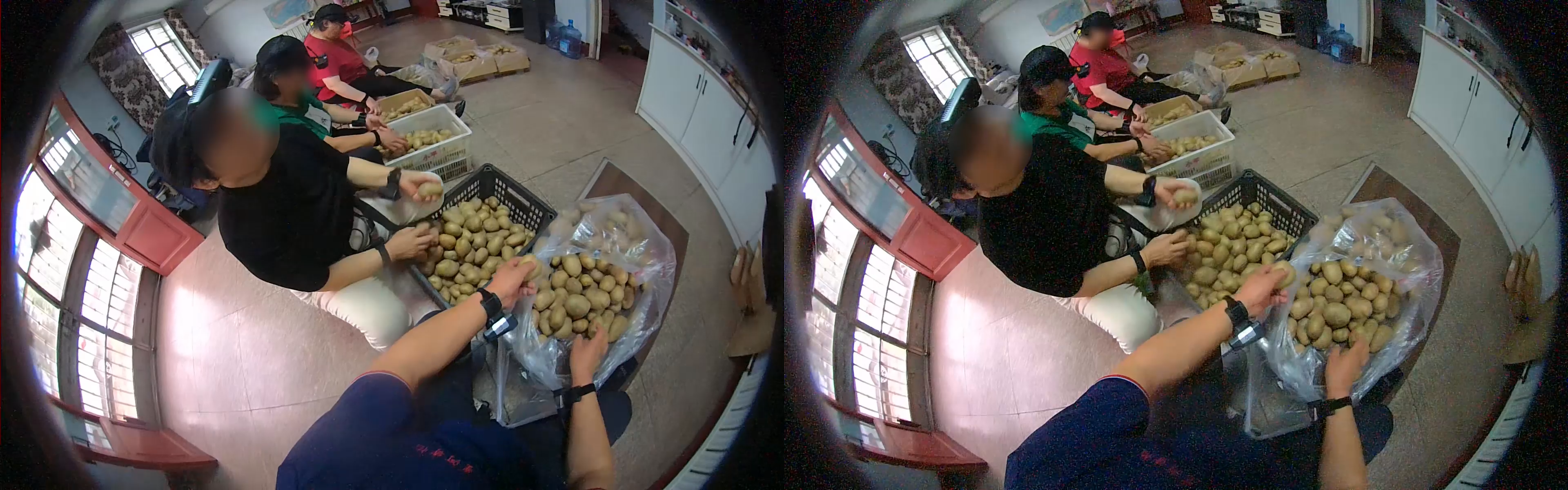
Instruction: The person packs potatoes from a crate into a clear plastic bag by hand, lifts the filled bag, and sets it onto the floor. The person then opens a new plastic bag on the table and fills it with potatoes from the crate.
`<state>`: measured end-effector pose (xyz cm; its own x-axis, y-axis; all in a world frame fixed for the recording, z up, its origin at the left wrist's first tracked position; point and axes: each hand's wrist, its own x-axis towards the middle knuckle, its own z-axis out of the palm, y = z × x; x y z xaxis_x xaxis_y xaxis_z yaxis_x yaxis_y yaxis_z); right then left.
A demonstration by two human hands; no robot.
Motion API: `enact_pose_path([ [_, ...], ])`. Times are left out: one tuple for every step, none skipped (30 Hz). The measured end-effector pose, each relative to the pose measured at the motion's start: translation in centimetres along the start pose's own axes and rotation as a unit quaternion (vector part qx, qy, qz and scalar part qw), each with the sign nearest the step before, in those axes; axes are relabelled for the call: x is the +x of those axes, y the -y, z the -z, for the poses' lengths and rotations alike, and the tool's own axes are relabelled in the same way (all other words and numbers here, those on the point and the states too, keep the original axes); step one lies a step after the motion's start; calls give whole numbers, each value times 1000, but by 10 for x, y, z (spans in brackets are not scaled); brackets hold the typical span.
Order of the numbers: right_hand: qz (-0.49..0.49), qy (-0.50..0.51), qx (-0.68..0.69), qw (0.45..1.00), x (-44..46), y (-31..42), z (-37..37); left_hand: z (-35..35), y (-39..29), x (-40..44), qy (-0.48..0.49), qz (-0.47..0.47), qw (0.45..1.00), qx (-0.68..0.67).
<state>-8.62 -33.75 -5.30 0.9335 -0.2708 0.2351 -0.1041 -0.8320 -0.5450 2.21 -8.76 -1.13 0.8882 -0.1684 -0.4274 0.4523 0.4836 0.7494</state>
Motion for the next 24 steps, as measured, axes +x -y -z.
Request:
enact_pose_path([
  [0,1,0,1000,-1,-3,-1,9,0,9,-4,5,1000,-8],
  [-19,-5,-8,1000,-3,-7,-1,14,-3,12,-5,6,1000,-9],
  [-39,-11,-18,999,-3,-11,-1,18,-5,15,-23,-1,999,-31],
  [-41,-10,-20,999,-3,-16,-4,21,-7,16,-41,-7,998,-54],
  [-48,0,-31,998,-3,-22,-10,25,-6,22,-88,4,993,-75],
  [-60,11,-47,997,-6,-31,-14,35,-9,27,-68,-34,997,4],
  [-49,26,-85,995,-9,-35,-16,50,-10,34,-34,-107,969,221],
  [-24,14,-117,993,-11,-33,-16,55,-17,26,-30,-184,814,550],
  [-39,28,-102,994,-8,-34,-14,57,-23,19,-38,-212,681,700],
  [-34,5,-95,995,-8,-39,-20,60,-24,17,-45,-187,672,715],
  [-86,14,-84,993,-9,-28,-13,71,-15,35,-41,-92,912,399],
  [-109,13,-78,991,-11,-26,-12,82,-6,52,-106,-35,994,3],
  [-134,36,-79,987,-9,-26,-13,90,-12,54,-115,27,989,-85],
  [-158,58,-79,982,-8,-27,-11,89,-12,51,-138,6,985,-99],
  [-161,56,-82,982,-10,-28,-10,89,-14,48,-146,7,985,-96],
  [-182,68,-76,978,-10,-29,-11,92,-16,46,-155,11,984,-83],
  [-202,80,-69,974,-8,-28,-12,94,-18,45,-159,13,985,-69],
  [-200,75,-65,975,-8,-28,-13,94,-20,43,-163,13,985,-58],
  [-202,78,-65,974,-10,-29,-13,96,-22,42,-170,10,984,-48],
  [-202,79,-62,974,-9,-29,-14,95,-23,41,-187,-3,982,-35],
  [-199,71,-63,975,-11,-30,-16,91,-24,42,-196,-11,978,-64],
  [-208,79,-43,974,-12,-27,-11,91,-23,42,-207,-15,974,-93],
  [-206,73,-54,974,-16,-29,-13,95,-23,42,-205,-18,974,-91],
  [-204,66,-65,975,-15,-31,-16,97,-25,45,-198,-25,976,-90],
])
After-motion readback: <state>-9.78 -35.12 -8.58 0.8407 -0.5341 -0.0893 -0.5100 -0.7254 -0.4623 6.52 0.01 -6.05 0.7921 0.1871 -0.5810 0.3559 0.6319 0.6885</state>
